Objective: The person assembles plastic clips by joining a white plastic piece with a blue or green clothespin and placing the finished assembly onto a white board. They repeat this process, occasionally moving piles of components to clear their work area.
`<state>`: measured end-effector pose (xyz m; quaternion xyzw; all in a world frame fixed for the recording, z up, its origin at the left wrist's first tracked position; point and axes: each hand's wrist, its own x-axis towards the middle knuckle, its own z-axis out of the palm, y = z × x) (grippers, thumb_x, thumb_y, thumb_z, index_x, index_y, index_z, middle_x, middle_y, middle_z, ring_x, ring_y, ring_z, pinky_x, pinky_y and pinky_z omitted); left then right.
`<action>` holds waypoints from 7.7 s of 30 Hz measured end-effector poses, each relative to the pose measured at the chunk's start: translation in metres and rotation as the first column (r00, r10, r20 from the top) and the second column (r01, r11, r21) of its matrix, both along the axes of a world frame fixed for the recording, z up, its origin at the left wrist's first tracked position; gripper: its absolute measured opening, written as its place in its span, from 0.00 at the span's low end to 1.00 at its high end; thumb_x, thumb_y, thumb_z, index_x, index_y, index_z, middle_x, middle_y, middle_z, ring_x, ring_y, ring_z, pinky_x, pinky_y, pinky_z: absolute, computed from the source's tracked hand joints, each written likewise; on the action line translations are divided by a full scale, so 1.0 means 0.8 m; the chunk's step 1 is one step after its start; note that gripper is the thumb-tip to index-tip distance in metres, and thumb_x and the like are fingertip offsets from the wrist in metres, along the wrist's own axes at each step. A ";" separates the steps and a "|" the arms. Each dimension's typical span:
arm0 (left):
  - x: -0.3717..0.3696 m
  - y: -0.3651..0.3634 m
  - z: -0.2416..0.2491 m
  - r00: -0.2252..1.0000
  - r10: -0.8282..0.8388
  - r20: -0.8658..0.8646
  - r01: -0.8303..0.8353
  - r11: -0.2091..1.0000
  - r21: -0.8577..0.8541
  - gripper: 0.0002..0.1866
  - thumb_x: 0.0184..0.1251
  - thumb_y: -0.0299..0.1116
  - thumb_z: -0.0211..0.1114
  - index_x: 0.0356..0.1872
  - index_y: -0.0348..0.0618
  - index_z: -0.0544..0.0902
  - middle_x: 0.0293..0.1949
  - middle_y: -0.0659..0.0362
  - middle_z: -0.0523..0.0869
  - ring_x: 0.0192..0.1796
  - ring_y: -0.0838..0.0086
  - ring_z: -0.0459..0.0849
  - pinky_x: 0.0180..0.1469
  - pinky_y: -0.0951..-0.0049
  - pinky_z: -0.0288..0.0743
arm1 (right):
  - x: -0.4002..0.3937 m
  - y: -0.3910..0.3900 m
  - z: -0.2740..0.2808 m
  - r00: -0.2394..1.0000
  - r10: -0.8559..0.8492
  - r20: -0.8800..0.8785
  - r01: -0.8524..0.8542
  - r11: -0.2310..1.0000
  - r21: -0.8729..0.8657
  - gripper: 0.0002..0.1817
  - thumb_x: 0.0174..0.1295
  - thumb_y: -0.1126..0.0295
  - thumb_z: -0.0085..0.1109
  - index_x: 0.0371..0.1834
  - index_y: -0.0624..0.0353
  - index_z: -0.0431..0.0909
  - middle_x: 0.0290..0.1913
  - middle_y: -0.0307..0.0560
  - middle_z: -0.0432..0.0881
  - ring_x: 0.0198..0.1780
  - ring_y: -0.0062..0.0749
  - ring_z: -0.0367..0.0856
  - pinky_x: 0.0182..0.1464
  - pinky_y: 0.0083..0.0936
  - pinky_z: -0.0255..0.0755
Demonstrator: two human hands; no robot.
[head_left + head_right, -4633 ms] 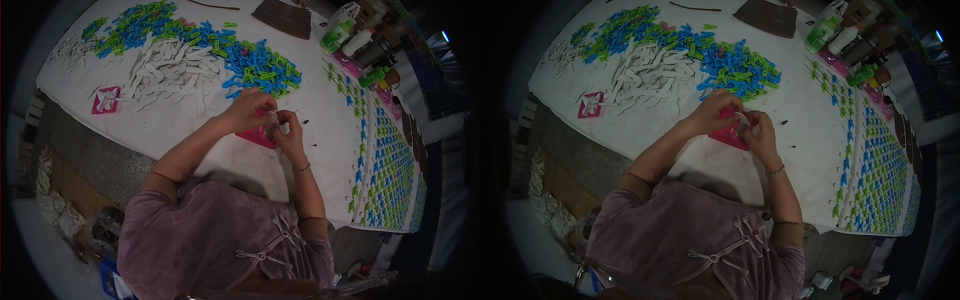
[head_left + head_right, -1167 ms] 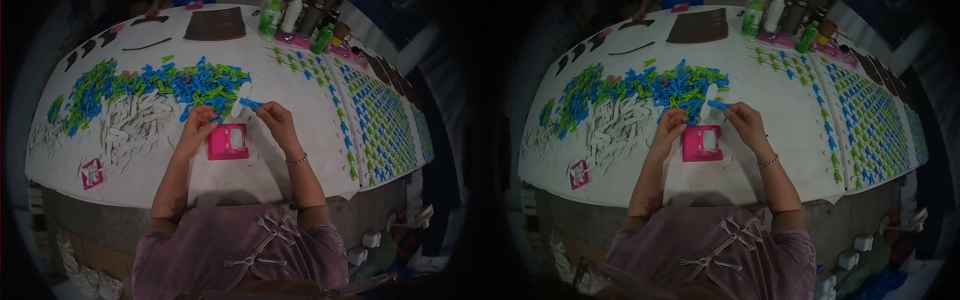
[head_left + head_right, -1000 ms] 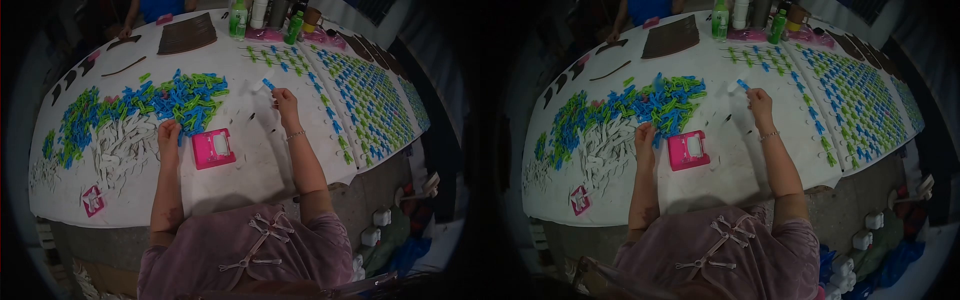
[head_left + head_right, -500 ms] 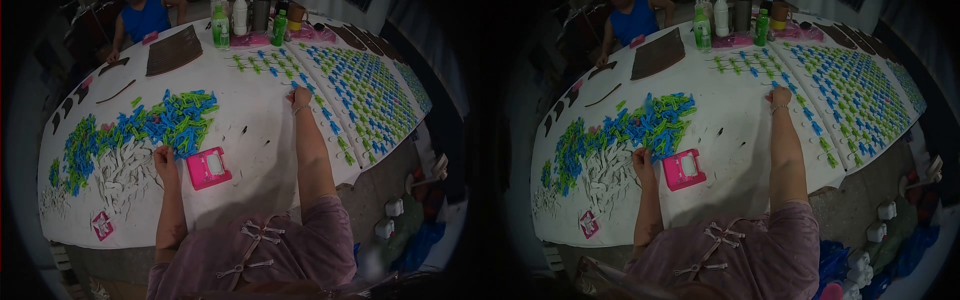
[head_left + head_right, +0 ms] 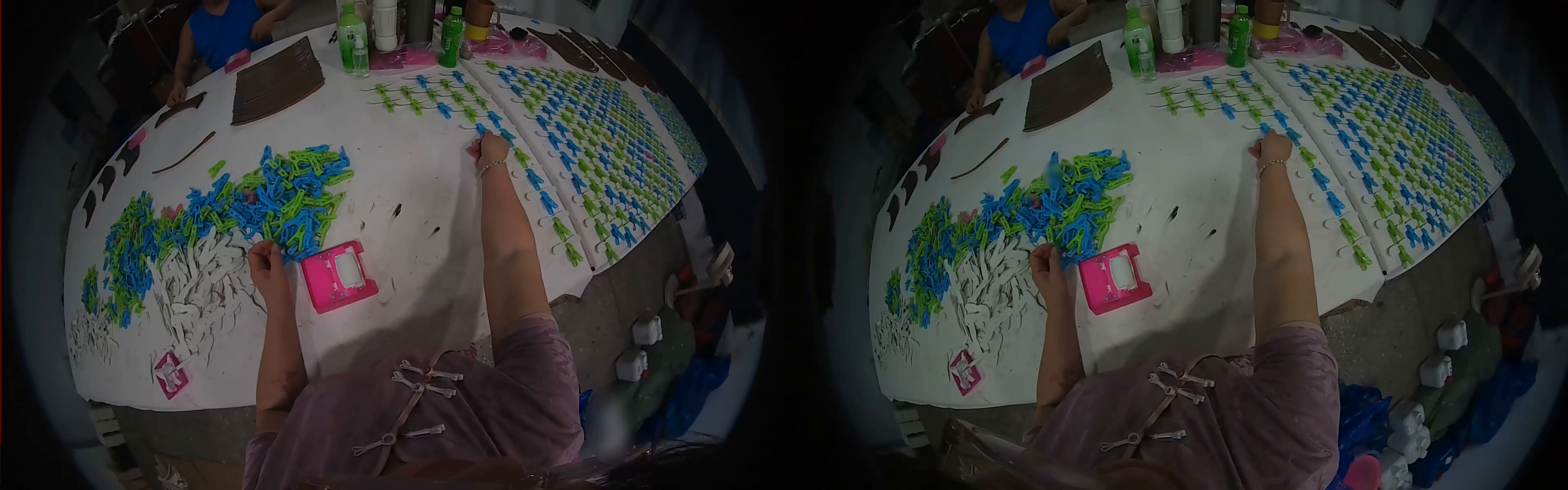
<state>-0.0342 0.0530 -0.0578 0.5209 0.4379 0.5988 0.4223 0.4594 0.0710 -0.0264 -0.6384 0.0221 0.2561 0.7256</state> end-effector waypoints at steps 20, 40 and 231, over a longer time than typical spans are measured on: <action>0.002 -0.002 -0.005 0.999 0.014 0.035 -0.017 0.994 0.110 0.07 0.69 0.27 0.58 0.45 0.40 0.74 0.37 0.63 0.76 0.38 0.82 0.72 0.43 0.82 0.67 | -0.162 -0.071 -0.037 0.503 0.389 0.772 -0.295 0.917 -0.270 0.10 0.62 0.62 0.56 0.38 0.56 0.79 0.33 0.49 0.84 0.37 0.43 0.83 0.40 0.34 0.74; -0.126 0.021 0.039 0.400 0.423 -0.813 0.065 0.872 0.485 0.12 0.55 0.26 0.66 0.42 0.42 0.81 0.44 0.54 0.83 0.40 0.61 0.82 0.41 0.66 0.76 | -0.158 -0.059 -0.049 0.339 0.582 0.739 -0.337 0.809 -0.482 0.13 0.65 0.58 0.52 0.42 0.52 0.80 0.32 0.41 0.82 0.34 0.32 0.80 0.38 0.29 0.72; -0.009 -0.056 0.080 0.719 -0.632 0.290 0.686 0.712 -0.150 0.18 0.57 0.17 0.62 0.47 0.44 0.70 0.34 0.66 0.74 0.37 0.81 0.75 0.44 0.77 0.69 | -0.303 -0.083 0.069 0.043 0.764 0.644 -0.817 0.398 -0.417 0.09 0.62 0.76 0.58 0.44 0.62 0.73 0.43 0.44 0.77 0.42 0.27 0.82 0.40 0.23 0.79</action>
